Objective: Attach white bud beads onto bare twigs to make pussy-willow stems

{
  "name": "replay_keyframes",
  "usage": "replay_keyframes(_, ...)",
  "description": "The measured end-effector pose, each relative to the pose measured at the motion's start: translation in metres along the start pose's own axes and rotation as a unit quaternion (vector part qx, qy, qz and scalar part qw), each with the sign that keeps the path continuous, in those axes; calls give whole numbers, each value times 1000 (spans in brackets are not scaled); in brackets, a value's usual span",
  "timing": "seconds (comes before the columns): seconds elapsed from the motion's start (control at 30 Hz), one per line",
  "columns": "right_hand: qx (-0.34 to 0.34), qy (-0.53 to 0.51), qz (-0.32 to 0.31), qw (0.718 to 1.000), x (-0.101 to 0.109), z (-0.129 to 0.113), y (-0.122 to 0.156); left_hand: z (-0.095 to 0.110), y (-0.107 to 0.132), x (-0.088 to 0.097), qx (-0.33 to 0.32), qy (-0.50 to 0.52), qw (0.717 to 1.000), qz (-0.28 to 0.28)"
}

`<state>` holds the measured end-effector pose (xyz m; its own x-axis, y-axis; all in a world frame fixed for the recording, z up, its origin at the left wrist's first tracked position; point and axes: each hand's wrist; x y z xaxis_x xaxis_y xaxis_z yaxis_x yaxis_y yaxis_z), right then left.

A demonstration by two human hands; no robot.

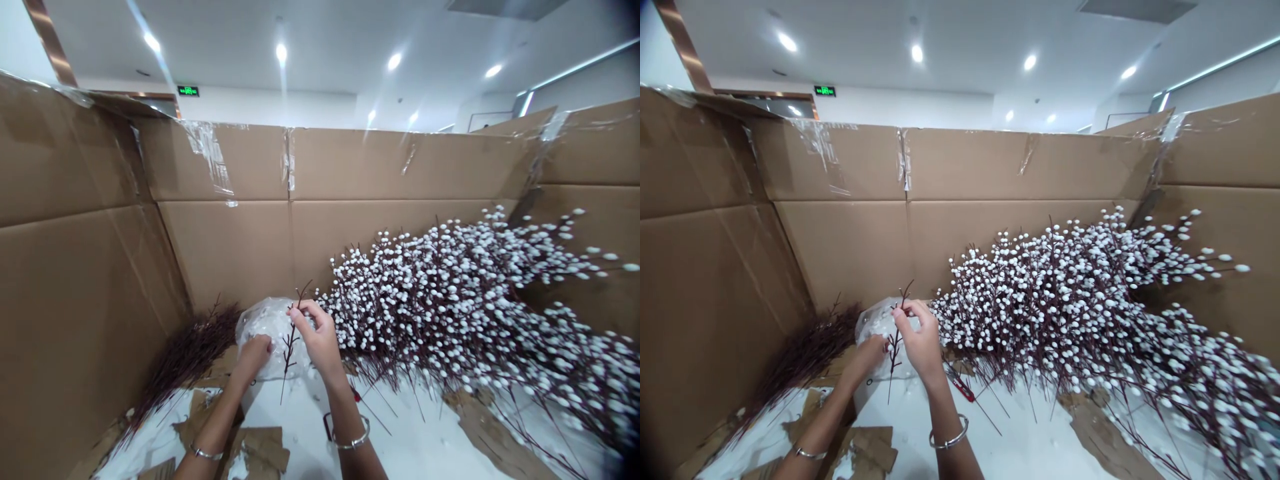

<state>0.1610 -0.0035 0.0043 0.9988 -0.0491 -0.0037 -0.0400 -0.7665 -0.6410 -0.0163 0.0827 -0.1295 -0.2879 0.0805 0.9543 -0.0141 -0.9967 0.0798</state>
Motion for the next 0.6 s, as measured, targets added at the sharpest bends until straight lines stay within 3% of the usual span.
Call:
replay_keyframes(0.1,-2,2,3,1000,1,0,0,-2,5,15,-13,50,998,24)
replay_keyframes(0.27,-4,5,2,1000,-1,-1,0,1,19,58,-71,182,978,70)
replay_keyframes(0.3,-4,5,-1,1000,-2,-2,1,5,24,67,-86,234,965,80)
replay_keyframes(0.37,-2,3,-8,1000,-5,-2,1,14,38,82,-109,427,891,112)
replay_keyframes(0.43,3,3,-13,1000,-9,-3,2,25,54,95,-117,536,826,129)
replay_keyframes(0.5,11,8,-15,1000,-12,-4,3,34,68,103,-117,575,799,134)
replay_keyframes(0.6,23,21,-16,999,-15,-4,4,41,82,109,-109,601,780,136)
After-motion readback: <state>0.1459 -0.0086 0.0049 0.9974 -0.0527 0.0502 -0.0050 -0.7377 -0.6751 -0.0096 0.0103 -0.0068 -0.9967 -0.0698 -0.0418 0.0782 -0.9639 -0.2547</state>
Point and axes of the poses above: each hand's wrist, its own y-axis away from the middle knuckle, its own x-axis out of the back of the hand, z = x × y, and after that the axes turned 5 degrees about x, right-handed
